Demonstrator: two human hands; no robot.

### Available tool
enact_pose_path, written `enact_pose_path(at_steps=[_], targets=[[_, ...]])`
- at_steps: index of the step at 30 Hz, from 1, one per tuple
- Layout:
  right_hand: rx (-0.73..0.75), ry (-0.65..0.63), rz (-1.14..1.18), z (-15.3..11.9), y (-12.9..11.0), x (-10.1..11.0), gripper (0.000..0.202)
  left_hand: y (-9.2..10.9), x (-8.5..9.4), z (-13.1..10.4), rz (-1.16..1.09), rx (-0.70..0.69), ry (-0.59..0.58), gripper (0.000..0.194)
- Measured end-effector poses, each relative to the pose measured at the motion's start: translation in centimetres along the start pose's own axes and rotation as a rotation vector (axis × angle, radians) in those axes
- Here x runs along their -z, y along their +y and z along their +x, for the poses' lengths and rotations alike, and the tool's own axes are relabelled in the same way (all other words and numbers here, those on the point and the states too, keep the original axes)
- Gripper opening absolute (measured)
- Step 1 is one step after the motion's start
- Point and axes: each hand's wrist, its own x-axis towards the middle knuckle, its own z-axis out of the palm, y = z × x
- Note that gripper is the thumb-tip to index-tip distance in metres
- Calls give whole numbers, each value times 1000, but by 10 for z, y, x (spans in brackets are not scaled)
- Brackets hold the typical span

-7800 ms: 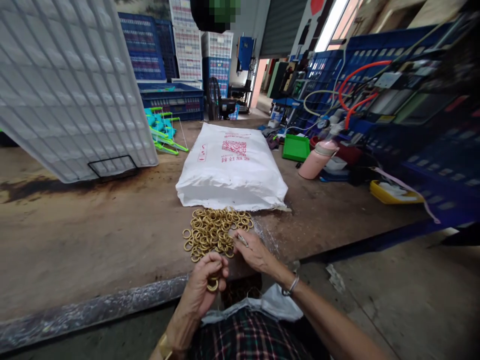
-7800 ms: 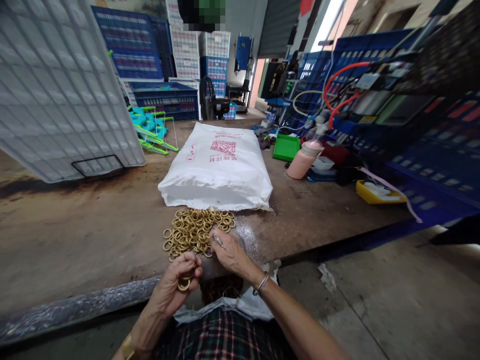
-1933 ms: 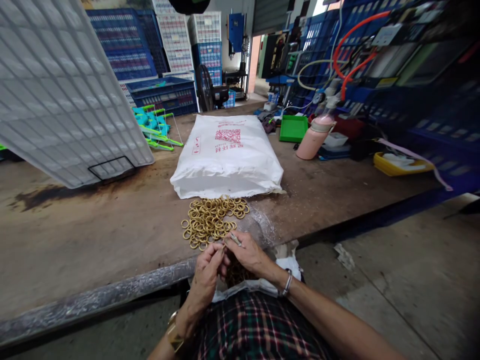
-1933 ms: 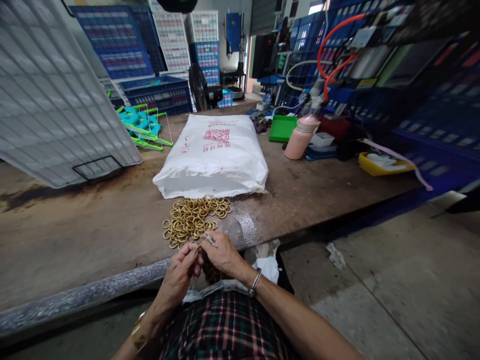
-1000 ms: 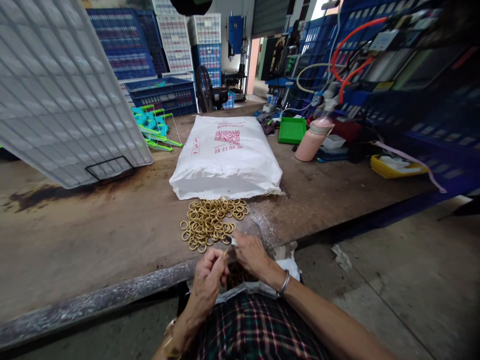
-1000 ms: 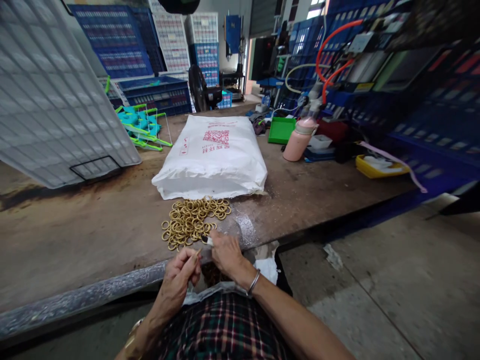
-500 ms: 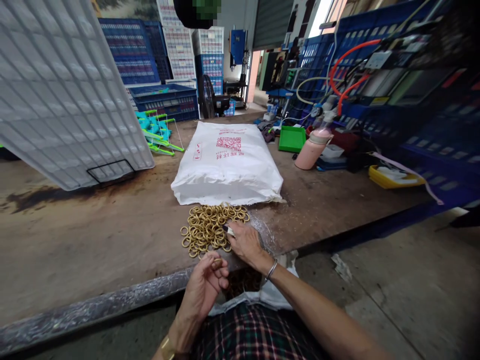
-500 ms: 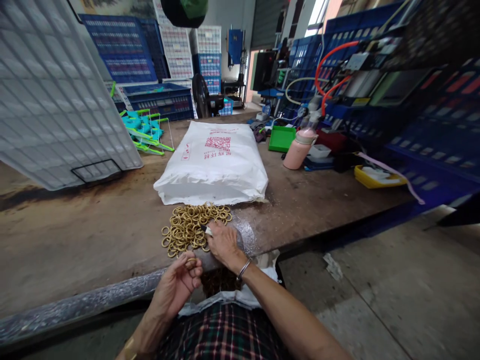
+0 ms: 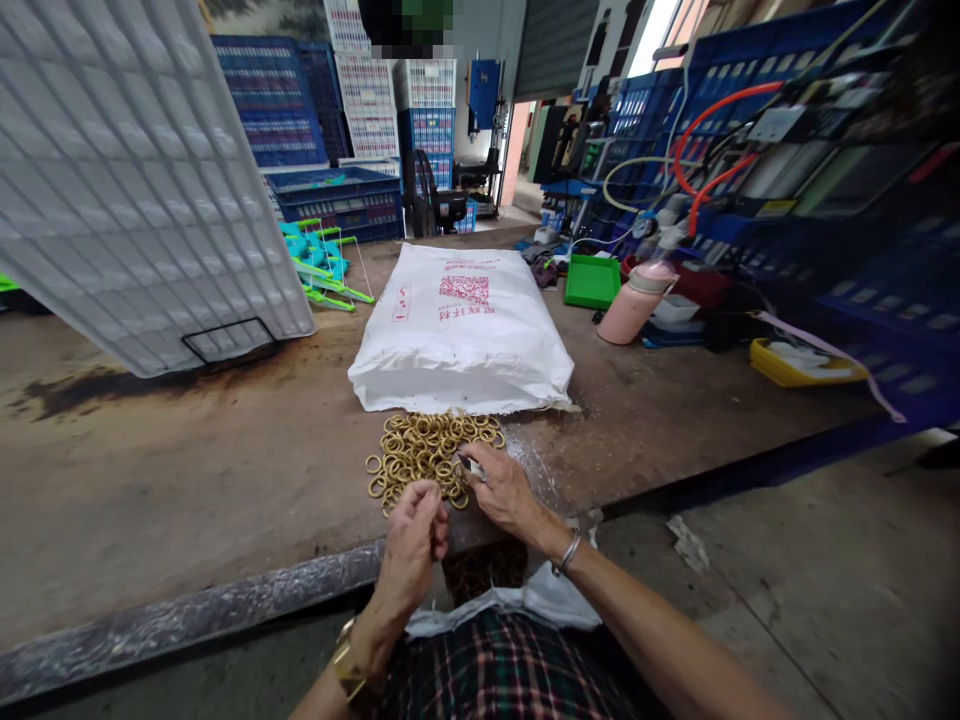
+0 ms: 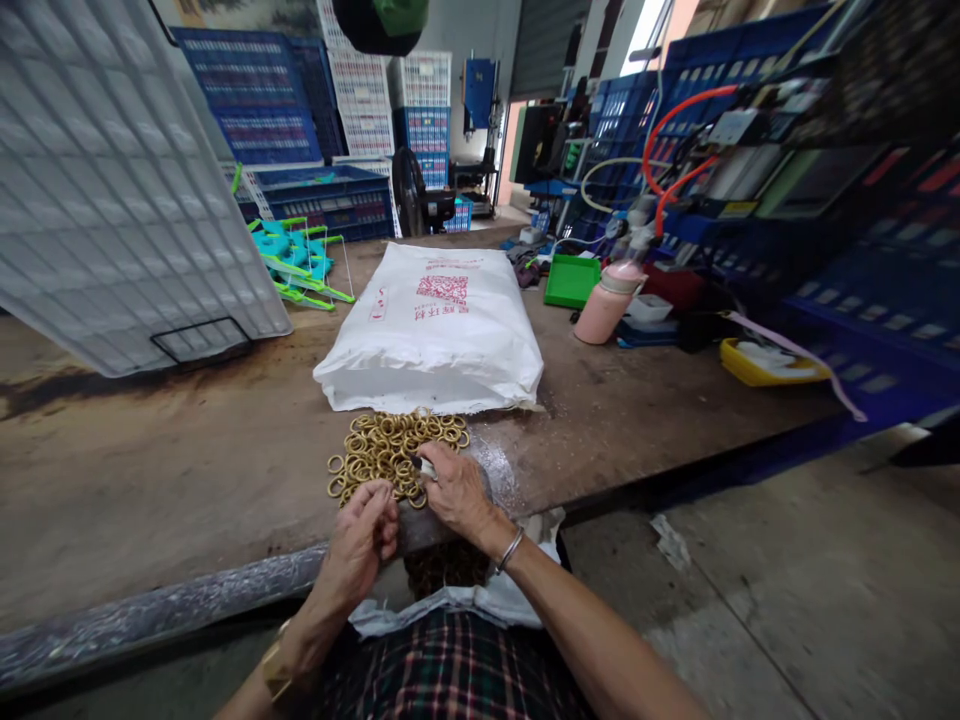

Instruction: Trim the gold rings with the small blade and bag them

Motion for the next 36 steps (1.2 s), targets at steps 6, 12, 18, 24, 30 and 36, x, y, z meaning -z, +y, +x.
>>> enact_pose_path(at_steps=[6, 12, 18, 24, 30, 36], targets=[[85, -3, 243, -9, -19, 6, 13, 1, 0, 6, 314, -154, -19, 32], [-190, -42, 414, -10, -34, 11, 25, -3, 5, 4, 475, -383, 65, 20], [-443, -206, 612, -15, -27, 0, 39, -6, 5, 1, 577, -547, 43, 14], [-363, -125, 578, -15, -29, -1, 24, -9, 8, -3, 453, -323, -55, 21], [-278, -118, 429, -13, -36, 5, 20, -10, 11, -7, 331, -123, -92, 29], [-268, -146, 426, -16, -37, 6, 18, -13, 10, -6, 181, -59, -149, 31]])
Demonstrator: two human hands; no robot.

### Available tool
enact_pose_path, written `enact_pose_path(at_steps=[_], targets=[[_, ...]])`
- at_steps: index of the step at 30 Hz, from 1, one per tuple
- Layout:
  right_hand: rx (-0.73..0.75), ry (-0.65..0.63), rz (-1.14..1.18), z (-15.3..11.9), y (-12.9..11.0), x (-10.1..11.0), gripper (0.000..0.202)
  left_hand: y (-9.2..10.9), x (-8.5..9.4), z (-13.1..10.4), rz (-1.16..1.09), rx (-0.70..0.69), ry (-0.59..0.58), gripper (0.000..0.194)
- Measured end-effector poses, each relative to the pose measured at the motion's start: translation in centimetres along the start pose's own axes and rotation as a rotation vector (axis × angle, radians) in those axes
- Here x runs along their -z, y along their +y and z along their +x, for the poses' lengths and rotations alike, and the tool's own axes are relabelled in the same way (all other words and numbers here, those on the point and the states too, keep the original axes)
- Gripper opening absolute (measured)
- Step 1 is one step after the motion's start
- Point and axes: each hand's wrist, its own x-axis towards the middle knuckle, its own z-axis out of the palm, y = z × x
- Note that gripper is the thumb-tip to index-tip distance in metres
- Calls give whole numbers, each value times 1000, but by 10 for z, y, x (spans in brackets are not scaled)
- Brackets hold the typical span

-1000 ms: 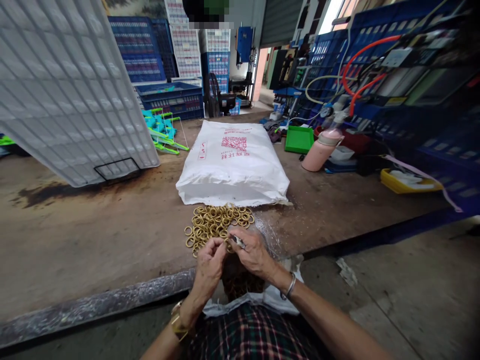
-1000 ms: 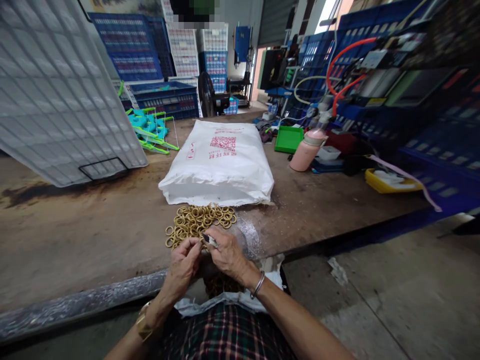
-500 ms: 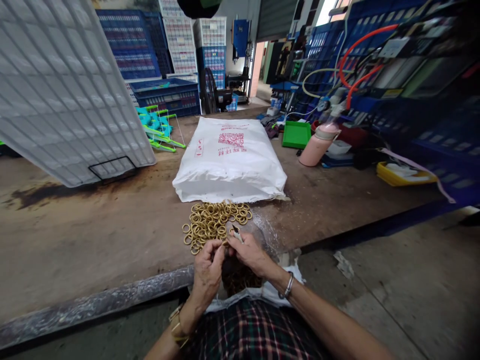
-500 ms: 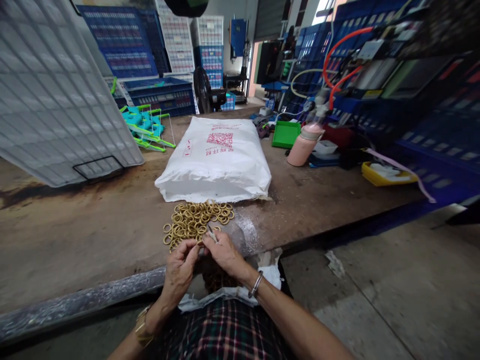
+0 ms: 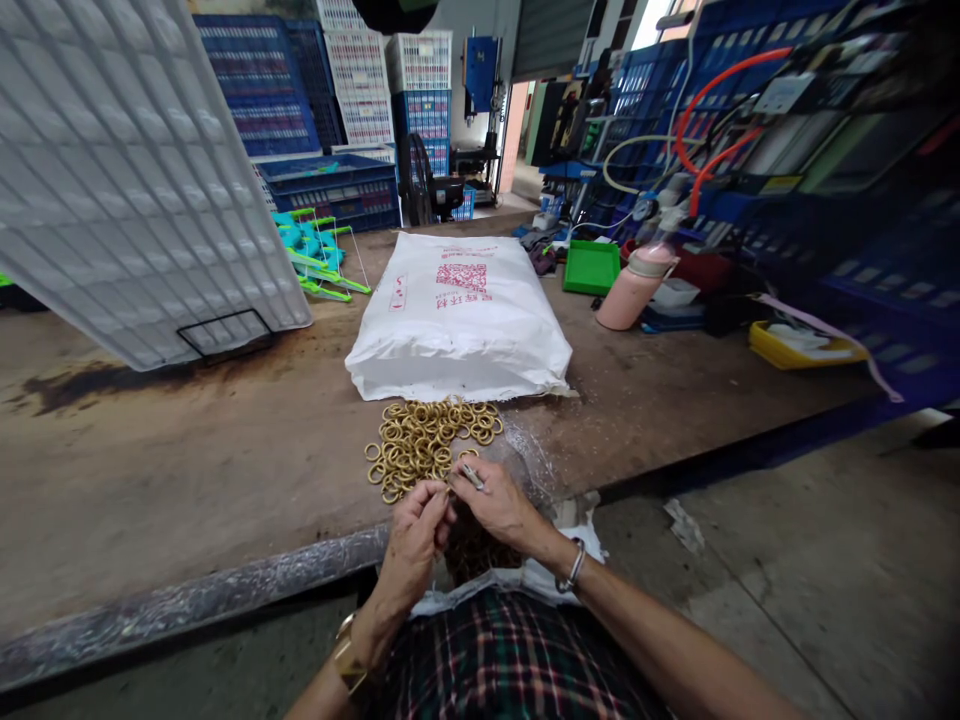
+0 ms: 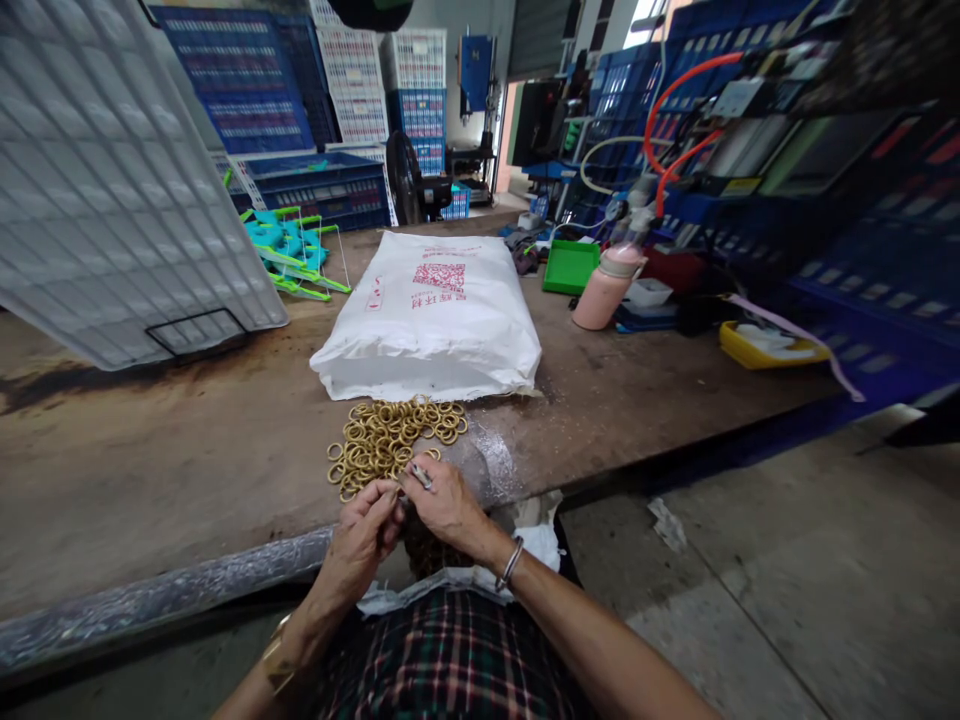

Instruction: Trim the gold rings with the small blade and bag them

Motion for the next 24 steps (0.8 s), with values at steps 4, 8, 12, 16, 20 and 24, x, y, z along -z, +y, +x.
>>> enact_pose_path(at_steps=[4, 8, 12, 16, 20, 24], targets=[[25, -14, 30, 0, 1, -2, 17, -2, -1, 0, -51, 3, -12, 31], [15, -3, 27, 1, 4, -3, 22, -1, -1, -1, -112, 13, -26, 31], [35, 25, -106, 0, 8, -2, 21, -1, 0, -2, -126, 14, -7, 32], [138, -54, -359, -7, 14, -3, 12, -3, 2, -1, -104, 1, 11, 32], [188, -107, -502, -10, 21, -7, 14, -5, 3, 0, -71, -10, 21, 33], [162, -151, -577, -10, 21, -8, 16, -6, 3, 1, -27, -17, 55, 36]])
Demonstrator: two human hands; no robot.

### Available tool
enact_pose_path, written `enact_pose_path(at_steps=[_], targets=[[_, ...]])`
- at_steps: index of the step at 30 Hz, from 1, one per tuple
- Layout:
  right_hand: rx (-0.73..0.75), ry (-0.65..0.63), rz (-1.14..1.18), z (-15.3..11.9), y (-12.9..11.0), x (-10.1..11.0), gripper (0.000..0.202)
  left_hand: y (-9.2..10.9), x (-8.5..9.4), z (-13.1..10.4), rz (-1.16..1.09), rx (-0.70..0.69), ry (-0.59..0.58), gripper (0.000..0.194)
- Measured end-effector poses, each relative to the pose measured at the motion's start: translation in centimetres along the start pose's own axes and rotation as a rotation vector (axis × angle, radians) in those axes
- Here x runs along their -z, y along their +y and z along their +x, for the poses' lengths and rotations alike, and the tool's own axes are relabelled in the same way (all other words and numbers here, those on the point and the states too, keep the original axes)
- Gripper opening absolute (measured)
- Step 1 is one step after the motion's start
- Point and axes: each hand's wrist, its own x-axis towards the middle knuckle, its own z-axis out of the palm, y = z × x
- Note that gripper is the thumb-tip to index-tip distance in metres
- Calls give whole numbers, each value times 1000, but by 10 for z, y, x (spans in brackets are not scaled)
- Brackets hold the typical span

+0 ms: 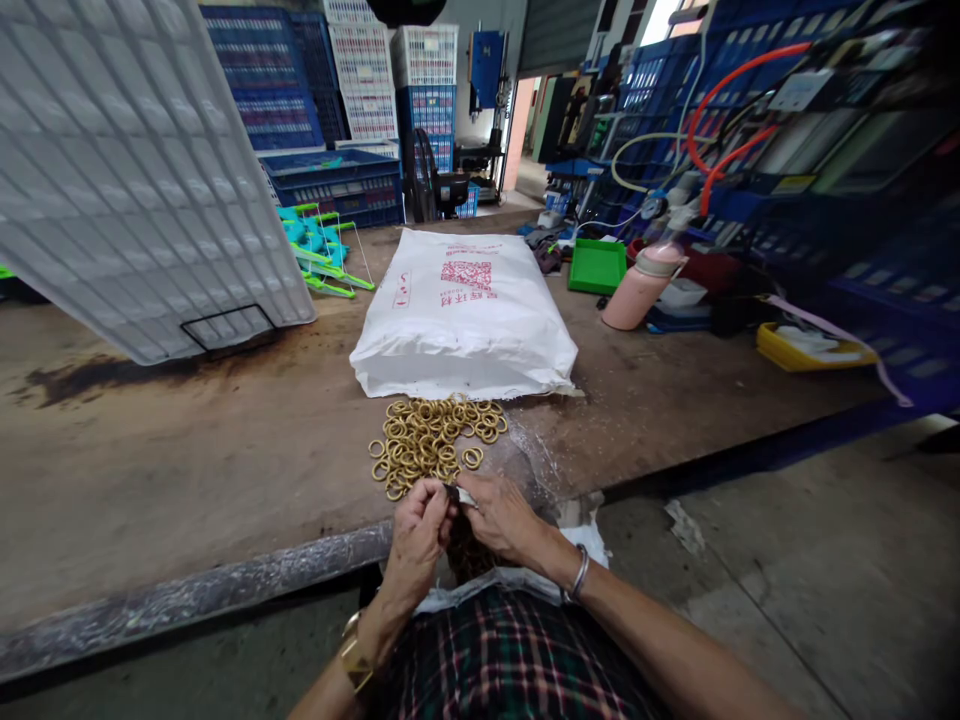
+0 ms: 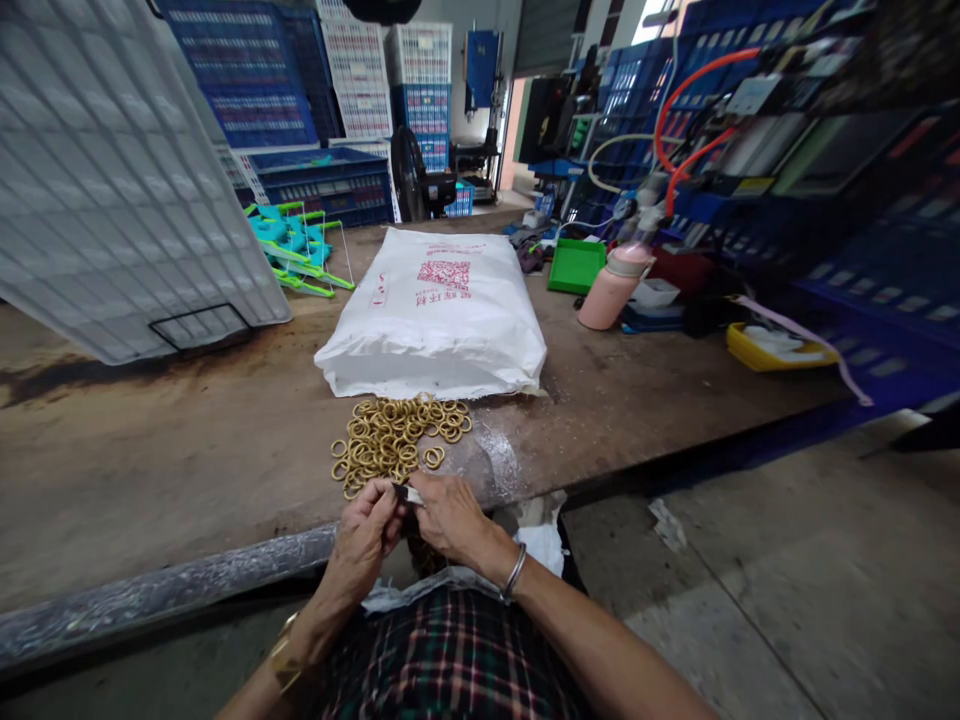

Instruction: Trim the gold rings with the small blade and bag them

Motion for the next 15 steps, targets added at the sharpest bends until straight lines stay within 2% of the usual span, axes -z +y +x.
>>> enact_pose_path(at_steps=[7, 11, 13, 15], targets=[[-118, -70, -131, 2, -5, 7, 24, 7, -4, -8, 55, -25, 17, 40], [-205, 17, -164, 4, 8, 13, 25, 12, -9, -20, -23, 23, -81, 36], [-241, 83, -159, 6, 15, 17, 23, 12, -11, -22, -126, 71, -129, 34], [-261, 142, -152, 10, 18, 20, 18, 12, -12, -20, -255, 123, -124, 33]])
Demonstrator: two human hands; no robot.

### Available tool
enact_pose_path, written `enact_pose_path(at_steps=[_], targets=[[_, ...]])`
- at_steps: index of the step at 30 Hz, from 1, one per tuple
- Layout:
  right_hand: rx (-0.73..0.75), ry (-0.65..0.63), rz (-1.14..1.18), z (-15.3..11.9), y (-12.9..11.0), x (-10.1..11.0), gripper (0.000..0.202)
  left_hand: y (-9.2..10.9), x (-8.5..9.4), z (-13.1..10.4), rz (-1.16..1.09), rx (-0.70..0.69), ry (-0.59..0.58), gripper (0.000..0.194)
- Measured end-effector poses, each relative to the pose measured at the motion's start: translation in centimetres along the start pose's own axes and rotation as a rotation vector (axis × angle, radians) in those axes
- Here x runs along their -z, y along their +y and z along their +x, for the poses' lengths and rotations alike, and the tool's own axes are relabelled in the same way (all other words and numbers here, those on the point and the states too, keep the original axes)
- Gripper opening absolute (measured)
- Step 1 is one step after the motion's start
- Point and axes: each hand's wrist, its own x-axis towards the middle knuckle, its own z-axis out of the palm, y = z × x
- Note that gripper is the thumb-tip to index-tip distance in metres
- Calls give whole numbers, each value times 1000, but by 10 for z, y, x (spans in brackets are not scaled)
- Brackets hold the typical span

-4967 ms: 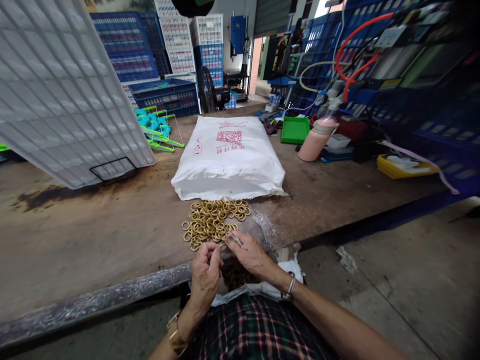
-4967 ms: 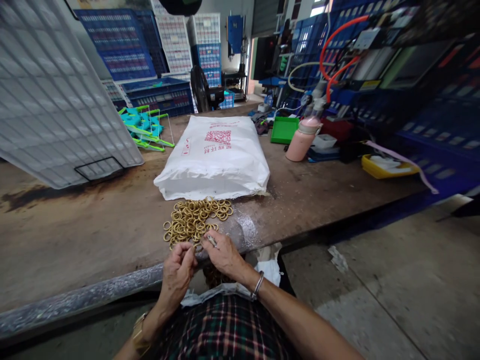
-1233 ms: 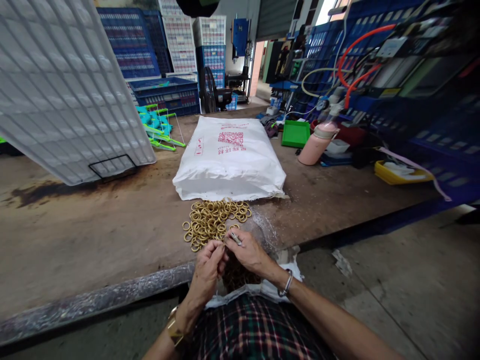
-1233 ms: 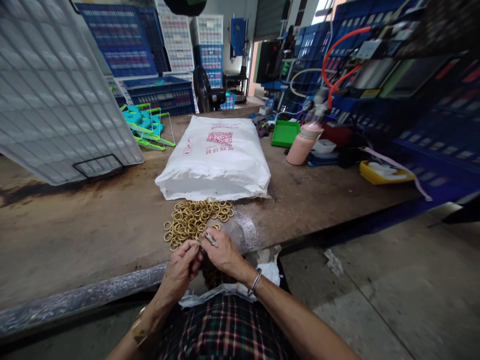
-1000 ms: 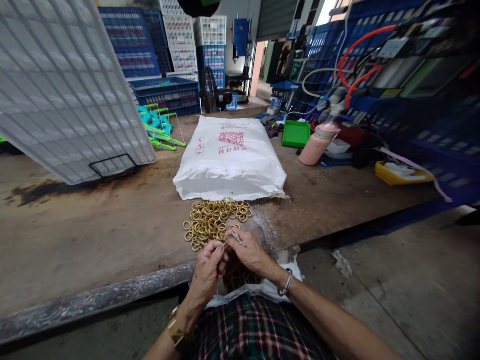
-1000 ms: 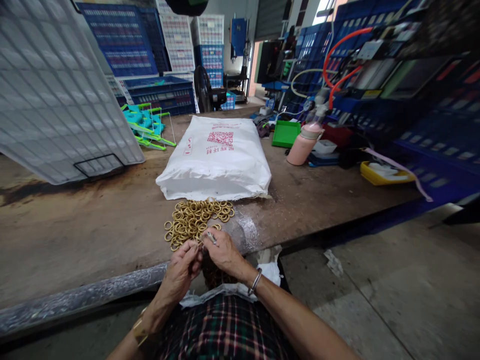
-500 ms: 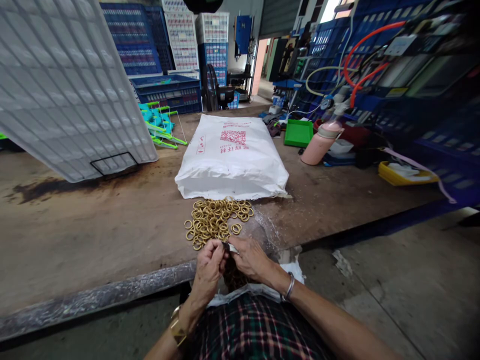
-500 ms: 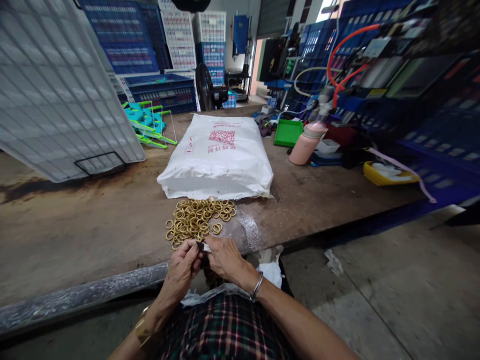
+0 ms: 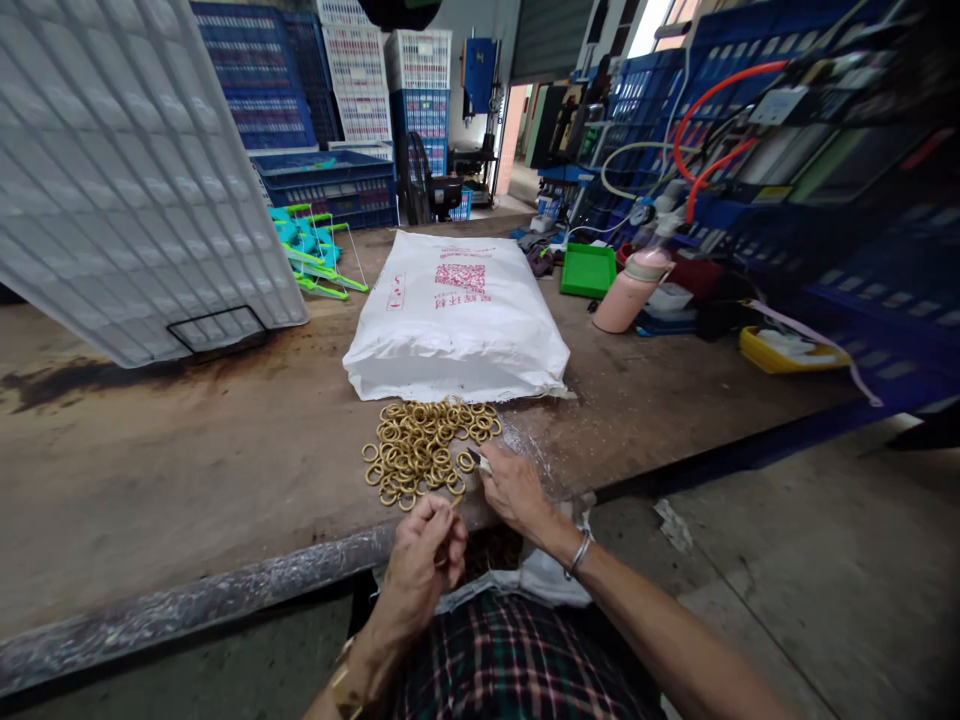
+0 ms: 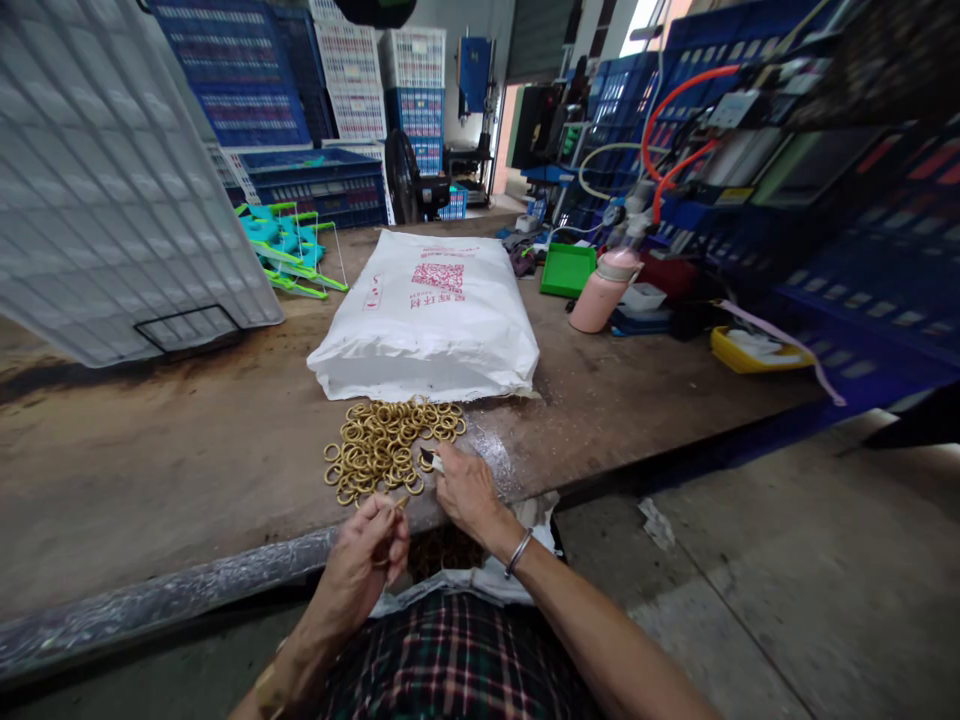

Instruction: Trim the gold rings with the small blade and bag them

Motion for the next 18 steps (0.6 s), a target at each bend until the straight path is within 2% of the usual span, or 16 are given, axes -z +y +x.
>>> enact_pose_path(at_steps=[5, 11, 15, 18], targets=[[-57, 38, -38, 10, -7, -2, 14, 1, 5, 8, -156, 63, 82, 31], [-73, 7, -80, 13, -7, -8, 13, 5, 13, 7, -284, 139, 54, 29], [3, 48, 20, 11, -3, -6, 11, 6, 14, 11, -335, 180, 106, 22], [146, 92, 141, 5, -5, -2, 12, 6, 11, 14, -276, 148, 179, 27]])
